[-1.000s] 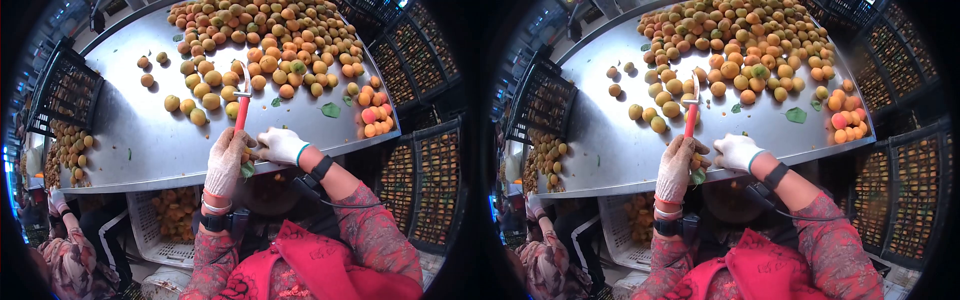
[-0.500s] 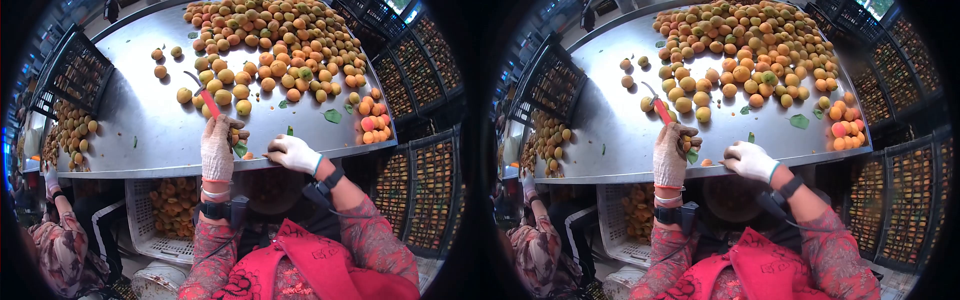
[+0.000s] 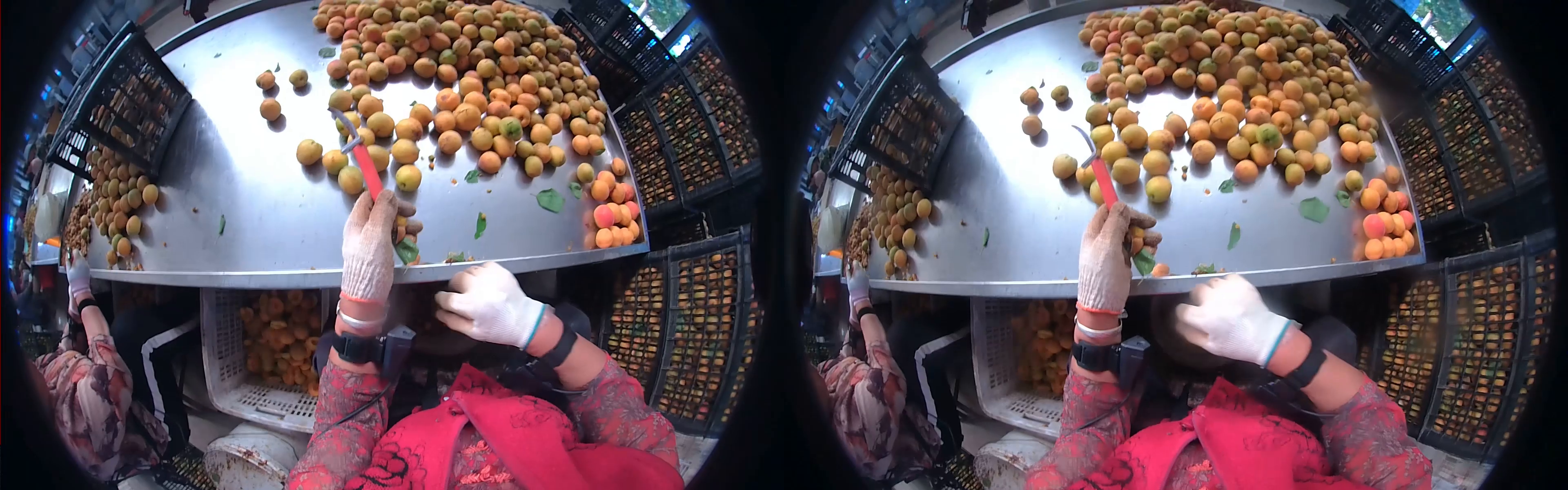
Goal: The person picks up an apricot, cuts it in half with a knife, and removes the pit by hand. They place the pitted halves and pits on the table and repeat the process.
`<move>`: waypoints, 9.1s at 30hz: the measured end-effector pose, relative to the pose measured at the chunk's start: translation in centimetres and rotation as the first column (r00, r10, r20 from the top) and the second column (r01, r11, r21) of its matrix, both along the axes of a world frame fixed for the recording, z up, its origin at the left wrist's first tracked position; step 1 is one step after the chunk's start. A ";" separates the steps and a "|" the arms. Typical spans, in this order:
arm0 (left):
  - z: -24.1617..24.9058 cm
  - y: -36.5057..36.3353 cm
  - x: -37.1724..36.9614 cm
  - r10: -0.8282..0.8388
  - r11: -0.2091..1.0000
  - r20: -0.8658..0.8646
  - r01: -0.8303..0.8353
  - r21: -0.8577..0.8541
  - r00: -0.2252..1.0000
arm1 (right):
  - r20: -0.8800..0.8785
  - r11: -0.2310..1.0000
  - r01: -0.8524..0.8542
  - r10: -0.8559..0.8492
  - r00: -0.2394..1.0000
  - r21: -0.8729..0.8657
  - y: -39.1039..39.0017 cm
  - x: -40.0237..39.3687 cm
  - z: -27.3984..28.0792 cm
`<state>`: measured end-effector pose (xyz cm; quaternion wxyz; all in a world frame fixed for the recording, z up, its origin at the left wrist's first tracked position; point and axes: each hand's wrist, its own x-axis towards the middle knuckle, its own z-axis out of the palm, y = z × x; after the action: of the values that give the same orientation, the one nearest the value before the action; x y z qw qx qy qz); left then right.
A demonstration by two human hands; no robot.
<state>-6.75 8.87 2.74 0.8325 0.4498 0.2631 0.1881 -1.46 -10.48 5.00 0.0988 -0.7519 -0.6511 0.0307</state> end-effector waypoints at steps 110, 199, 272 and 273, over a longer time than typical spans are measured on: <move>-1.9 -2.4 4.4 0.042 0.975 -0.238 0.013 0.224 0.970 | -0.011 0.878 0.395 -0.408 0.913 0.271 11.1 32.5 -4.6; -1.3 3.6 -0.3 0.582 0.733 -0.096 -0.572 -0.368 0.807 | 0.157 0.998 0.039 -0.047 0.986 0.057 43.0 20.8 -0.2; -2.8 2.5 3.3 0.316 0.948 -0.156 -0.305 0.089 0.936 | -0.349 0.879 0.452 -0.380 0.856 0.153 11.3 21.6 2.2; -2.7 2.3 3.2 0.299 0.937 -0.158 -0.258 0.236 0.941 | -0.439 0.841 0.528 -0.434 0.787 0.114 9.0 20.6 3.4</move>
<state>-3.57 11.13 0.05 0.7153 0.5101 0.3815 0.2873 19.10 -1.51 8.38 0.3194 -0.8547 -0.4014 0.0800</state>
